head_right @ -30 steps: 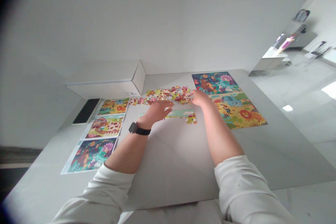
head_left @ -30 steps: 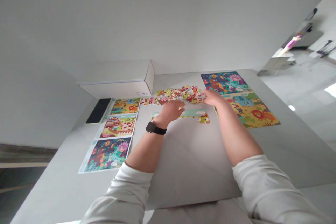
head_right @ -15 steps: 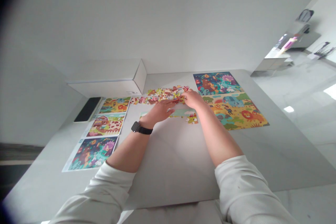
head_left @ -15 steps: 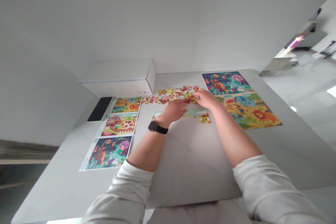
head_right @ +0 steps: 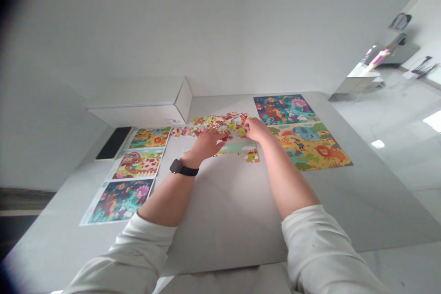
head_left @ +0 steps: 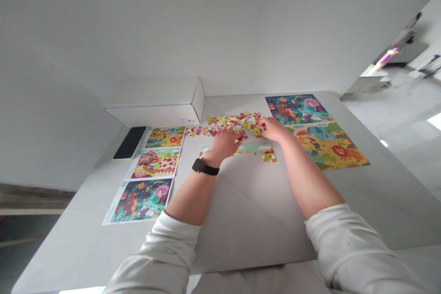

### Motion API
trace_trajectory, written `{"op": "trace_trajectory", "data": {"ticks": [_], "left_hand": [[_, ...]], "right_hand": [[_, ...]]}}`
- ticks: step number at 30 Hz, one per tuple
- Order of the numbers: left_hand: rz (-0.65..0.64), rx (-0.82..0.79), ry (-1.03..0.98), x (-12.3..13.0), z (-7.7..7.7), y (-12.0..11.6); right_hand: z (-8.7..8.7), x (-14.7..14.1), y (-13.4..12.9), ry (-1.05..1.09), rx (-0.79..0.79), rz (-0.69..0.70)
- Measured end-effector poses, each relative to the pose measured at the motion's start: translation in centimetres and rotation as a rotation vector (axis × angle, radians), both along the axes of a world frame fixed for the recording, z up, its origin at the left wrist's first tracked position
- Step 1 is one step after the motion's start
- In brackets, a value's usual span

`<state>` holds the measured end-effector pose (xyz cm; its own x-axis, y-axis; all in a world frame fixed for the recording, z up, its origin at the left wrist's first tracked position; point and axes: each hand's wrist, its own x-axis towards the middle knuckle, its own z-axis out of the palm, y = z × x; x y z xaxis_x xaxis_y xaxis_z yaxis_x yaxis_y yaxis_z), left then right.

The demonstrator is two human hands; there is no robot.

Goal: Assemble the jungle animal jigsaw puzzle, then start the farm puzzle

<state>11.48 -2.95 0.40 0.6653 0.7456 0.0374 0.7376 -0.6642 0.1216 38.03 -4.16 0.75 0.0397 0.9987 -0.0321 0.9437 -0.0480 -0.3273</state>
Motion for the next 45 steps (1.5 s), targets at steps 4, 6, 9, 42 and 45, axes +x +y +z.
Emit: {"op": "trace_trajectory", "data": {"ticks": [4,6,9,42,45], "left_hand": [[0.062,0.015,-0.007,-0.1,0.6,-0.3],[0.114,0.023,-0.013,-0.2,0.9,-0.4],[0.167,0.030,0.006,-0.5,1.3,-0.2],[-0.073,0.010,-0.096,-0.7,-0.9,0.7],[-0.077,0.013,-0.110,-0.7,-1.1,0.8]], "right_hand": [[0.0,0.7,0.0,0.103,0.003,-0.052],[0.2,1.2,0.1,0.133,0.018,-0.080],[0.9,2.1,0.1,0.139,0.047,-0.118],[-1.5,0.9,0.5,-0.132,0.066,-0.111],[-1.9,1.0,0.6,-0.134,0.112,-0.158]]}}
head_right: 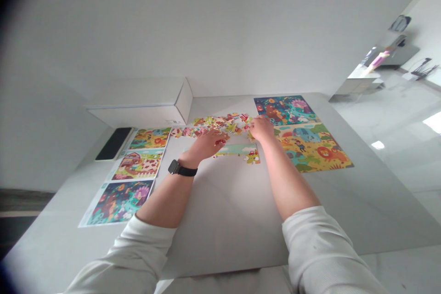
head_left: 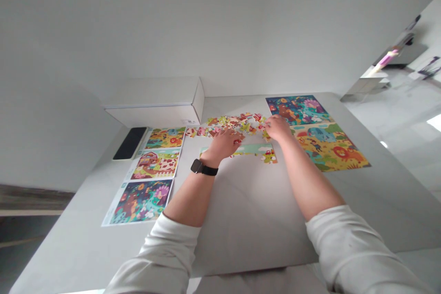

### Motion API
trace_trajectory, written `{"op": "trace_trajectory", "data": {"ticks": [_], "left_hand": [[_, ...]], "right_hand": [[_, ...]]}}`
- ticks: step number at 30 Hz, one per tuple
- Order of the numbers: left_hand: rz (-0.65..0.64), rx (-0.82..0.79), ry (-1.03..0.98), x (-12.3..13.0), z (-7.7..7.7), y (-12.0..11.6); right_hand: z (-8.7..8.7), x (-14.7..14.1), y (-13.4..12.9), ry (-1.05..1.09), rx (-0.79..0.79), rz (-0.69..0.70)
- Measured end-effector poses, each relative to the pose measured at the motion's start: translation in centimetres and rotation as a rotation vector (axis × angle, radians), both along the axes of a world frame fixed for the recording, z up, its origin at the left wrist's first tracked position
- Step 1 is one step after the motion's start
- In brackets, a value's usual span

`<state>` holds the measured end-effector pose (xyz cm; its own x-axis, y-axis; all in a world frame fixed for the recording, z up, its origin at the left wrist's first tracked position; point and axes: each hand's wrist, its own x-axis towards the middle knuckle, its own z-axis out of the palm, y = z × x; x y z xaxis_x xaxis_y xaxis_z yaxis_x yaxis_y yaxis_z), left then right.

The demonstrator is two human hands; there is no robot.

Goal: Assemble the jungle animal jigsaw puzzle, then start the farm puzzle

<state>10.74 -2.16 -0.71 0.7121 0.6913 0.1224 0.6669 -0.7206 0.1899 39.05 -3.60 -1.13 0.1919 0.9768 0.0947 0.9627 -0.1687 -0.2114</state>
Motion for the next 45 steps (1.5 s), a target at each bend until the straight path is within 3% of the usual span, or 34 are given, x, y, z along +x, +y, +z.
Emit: {"op": "trace_trajectory", "data": {"ticks": [6,12,15,21,25,27,32,37,45], "left_hand": [[0.012,-0.012,-0.003,0.0,-0.2,0.0],[0.020,-0.031,-0.024,-0.1,0.0,-0.2],[0.021,-0.039,-0.032,0.0,0.1,-0.2],[0.078,-0.025,-0.103,-0.4,0.5,0.3],[0.126,-0.013,-0.132,-0.8,0.4,0.9],[0.153,-0.018,-0.138,-0.9,0.1,1.2],[0.218,-0.005,-0.153,-0.1,-0.8,1.8],[0.153,-0.035,-0.147,0.7,-1.1,2.0],[-0.005,-0.018,-0.181,0.9,-0.2,1.9]], "right_hand": [[-1.0,-1.3,0.1,0.052,0.067,0.218],[-0.6,-1.5,-0.1,0.011,0.031,0.040],[-0.3,-1.6,0.0,0.013,0.054,0.047],[0.0,-4.0,0.3,0.068,0.120,0.308],[-0.3,-6.4,0.3,0.095,0.082,0.472],[-0.3,-6.8,0.2,0.076,0.053,0.450],[-0.2,-6.1,0.0,0.007,0.077,0.228],[-0.7,-6.1,0.3,0.037,0.108,0.331],[-1.4,-6.6,0.6,0.079,0.110,0.439]]}}
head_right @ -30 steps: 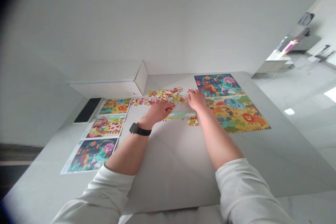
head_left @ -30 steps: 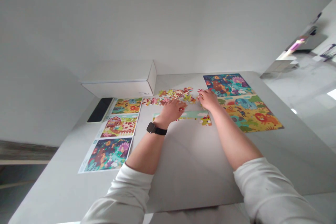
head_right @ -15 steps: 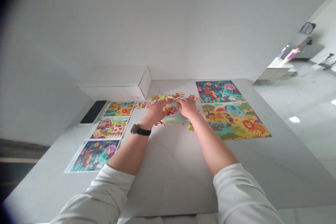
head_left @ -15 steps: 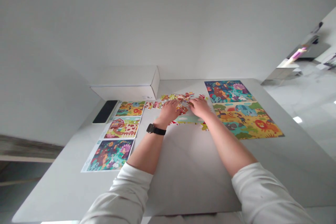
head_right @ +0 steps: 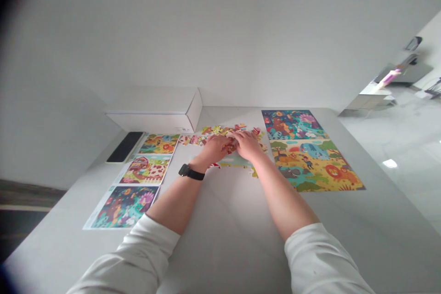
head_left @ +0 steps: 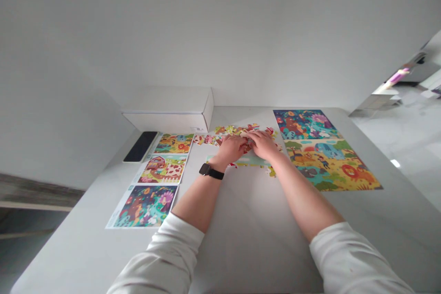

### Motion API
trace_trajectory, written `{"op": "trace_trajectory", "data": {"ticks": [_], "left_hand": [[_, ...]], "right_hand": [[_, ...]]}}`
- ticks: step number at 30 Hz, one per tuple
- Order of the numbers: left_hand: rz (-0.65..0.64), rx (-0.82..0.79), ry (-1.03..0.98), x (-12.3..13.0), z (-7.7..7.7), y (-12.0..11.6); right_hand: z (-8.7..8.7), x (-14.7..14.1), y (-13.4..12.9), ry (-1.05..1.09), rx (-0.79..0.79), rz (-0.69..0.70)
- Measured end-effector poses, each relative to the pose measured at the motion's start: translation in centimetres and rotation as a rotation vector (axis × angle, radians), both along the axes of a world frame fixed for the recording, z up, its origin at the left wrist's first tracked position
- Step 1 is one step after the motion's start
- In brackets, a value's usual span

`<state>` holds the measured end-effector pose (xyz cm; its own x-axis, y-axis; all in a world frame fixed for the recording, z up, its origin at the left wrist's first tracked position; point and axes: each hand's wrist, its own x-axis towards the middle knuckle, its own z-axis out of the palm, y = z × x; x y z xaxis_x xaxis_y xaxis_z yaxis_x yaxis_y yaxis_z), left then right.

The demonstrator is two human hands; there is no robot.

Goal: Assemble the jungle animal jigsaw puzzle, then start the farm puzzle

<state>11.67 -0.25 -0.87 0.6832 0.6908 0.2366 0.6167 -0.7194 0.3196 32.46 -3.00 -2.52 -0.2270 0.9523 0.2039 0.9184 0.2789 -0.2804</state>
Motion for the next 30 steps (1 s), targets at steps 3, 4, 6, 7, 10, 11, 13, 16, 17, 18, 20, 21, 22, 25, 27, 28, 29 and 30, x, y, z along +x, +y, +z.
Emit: {"op": "trace_trajectory", "data": {"ticks": [3,4,6,7,10,11,13,16,17,18,20,21,22,25,27,28,29,30], "left_hand": [[-0.065,-0.015,-0.028,0.0,0.0,0.1],[-0.068,-0.017,-0.044,-0.1,-0.1,0.2],[-0.026,-0.007,-0.073,-0.2,-0.3,0.4],[0.012,0.004,-0.082,-0.2,-0.5,0.4],[0.119,0.025,-0.063,-0.4,-0.8,0.4],[0.138,0.020,-0.044,-0.5,-0.9,0.3],[0.156,-0.001,-0.003,-0.5,-0.9,0.1],[0.174,-0.015,0.037,-0.6,-0.8,0.0],[0.183,-0.013,0.043,-0.6,-0.7,0.0],[0.191,-0.007,0.046,-0.6,-0.6,0.0],[0.202,0.002,0.050,-0.8,-0.4,0.2],[0.206,0.005,0.052,-0.8,-0.3,0.2],[0.212,0.006,0.056,-0.9,-0.2,0.3],[0.232,-0.004,0.073,-1.0,-0.3,0.4],[0.246,-0.011,0.073,-1.1,-0.5,0.5],[0.256,-0.012,0.071,-1.1,-0.6,0.5],[0.267,-0.012,0.069,-1.1,-0.8,0.6],[0.277,-0.014,0.068,-1.1,-0.9,0.7]], "right_hand": [[0.2,0.2,0.0,-0.027,0.000,-0.016],[0.4,0.3,0.0,-0.038,0.001,-0.041],[0.7,0.6,-0.1,-0.060,0.002,-0.132],[0.8,0.7,-0.1,-0.070,0.000,-0.192],[1.1,0.8,-0.2,-0.089,0.003,-0.321],[1.1,0.7,-0.2,-0.082,0.010,-0.319],[0.9,0.5,-0.2,-0.050,0.026,-0.225],[0.3,0.2,-0.1,-0.012,0.013,-0.034],[0.1,0.2,-0.1,-0.012,-0.001,-0.011],[0.0,0.2,-0.1,-0.017,-0.013,-0.014],[-0.2,0.3,0.0,-0.034,-0.023,-0.069],[-0.2,0.4,0.0,-0.043,-0.021,-0.098],[-0.1,0.6,0.0,-0.053,-0.018,-0.124],[0.0,0.9,0.1,-0.068,-0.026,-0.172],[0.1,0.9,0.0,-0.071,-0.041,-0.179],[0.1,0.8,0.0,-0.072,-0.047,-0.182],[0.2,0.7,0.0,-0.074,-0.052,-0.187],[0.2,0.7,-0.1,-0.076,-0.056,-0.191]]}}
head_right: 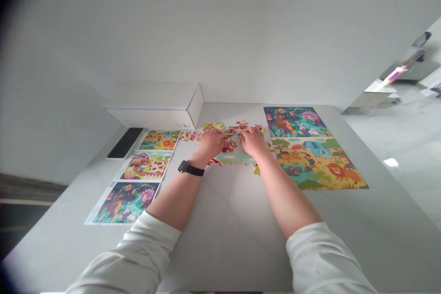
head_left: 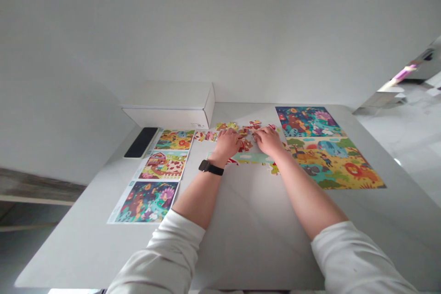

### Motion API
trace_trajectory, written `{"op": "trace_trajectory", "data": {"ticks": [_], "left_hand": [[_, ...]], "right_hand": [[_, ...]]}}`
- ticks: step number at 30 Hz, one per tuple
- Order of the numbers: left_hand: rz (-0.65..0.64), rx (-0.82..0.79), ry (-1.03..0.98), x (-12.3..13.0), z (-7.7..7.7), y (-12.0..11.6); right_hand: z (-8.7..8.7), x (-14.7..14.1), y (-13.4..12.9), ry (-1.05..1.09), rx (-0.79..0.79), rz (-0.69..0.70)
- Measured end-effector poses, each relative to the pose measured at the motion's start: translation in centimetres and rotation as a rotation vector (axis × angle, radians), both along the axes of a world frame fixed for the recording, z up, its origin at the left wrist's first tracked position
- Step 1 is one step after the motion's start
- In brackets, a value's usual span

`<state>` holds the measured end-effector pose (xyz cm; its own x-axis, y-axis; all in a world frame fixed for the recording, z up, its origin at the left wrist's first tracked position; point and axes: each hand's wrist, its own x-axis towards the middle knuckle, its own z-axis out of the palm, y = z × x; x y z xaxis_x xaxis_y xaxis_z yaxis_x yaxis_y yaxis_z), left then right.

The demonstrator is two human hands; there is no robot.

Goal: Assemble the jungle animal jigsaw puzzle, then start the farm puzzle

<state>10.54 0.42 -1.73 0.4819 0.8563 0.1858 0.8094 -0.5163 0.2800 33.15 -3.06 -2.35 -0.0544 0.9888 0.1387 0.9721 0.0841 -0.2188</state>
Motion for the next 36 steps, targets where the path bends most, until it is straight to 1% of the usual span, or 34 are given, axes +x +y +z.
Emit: {"op": "trace_trajectory", "data": {"ticks": [2,4,9,12,15,18,22,24,26,29,31,34,36], "left_hand": [[0.008,-0.009,-0.008,-0.2,0.0,0.2],[0.044,-0.008,-0.047,-0.5,0.2,0.3],[0.232,-0.020,-0.146,-1.3,1.3,0.6],[0.258,-0.045,-0.147,-1.4,1.7,0.5],[0.269,-0.061,-0.153,-1.4,1.8,0.3],[0.282,-0.069,-0.163,-1.4,1.8,0.3],[0.307,-0.068,-0.184,-1.8,1.8,0.4],[0.329,-0.067,-0.182,-2.2,1.9,0.6],[0.351,-0.064,-0.168,-2.6,2.1,0.7],[0.361,-0.072,-0.139,-2.9,2.3,0.8],[0.329,-0.085,-0.121,-2.7,2.4,0.7],[0.240,-0.077,-0.095,-2.0,2.4,0.5],[0.210,-0.050,-0.059,-1.4,2.2,0.1]], "right_hand": [[0.1,0.0,-0.1,-0.001,-0.005,-0.014],[0.3,0.2,-0.1,-0.002,0.003,-0.043],[1.6,2.0,0.1,0.008,0.048,-0.215],[2.5,3.2,0.2,0.064,0.002,-0.298],[3.1,3.8,0.1,0.146,-0.051,-0.322],[3.2,4.0,0.1,0.154,-0.053,-0.310],[2.9,4.0,0.3,0.132,-0.104,-0.260],[2.6,3.7,0.3,0.117,-0.101,-0.178],[2.3,3.1,0.2,0.091,-0.093,-0.061],[2.0,2.2,0.0,0.050,-0.138,0.068],[2.0,1.9,-0.1,0.029,-0.169,0.080],[2.0,1.9,-0.2,0.000,-0.163,0.027],[2.1,2.0,-0.2,-0.009,-0.147,-0.001]]}}
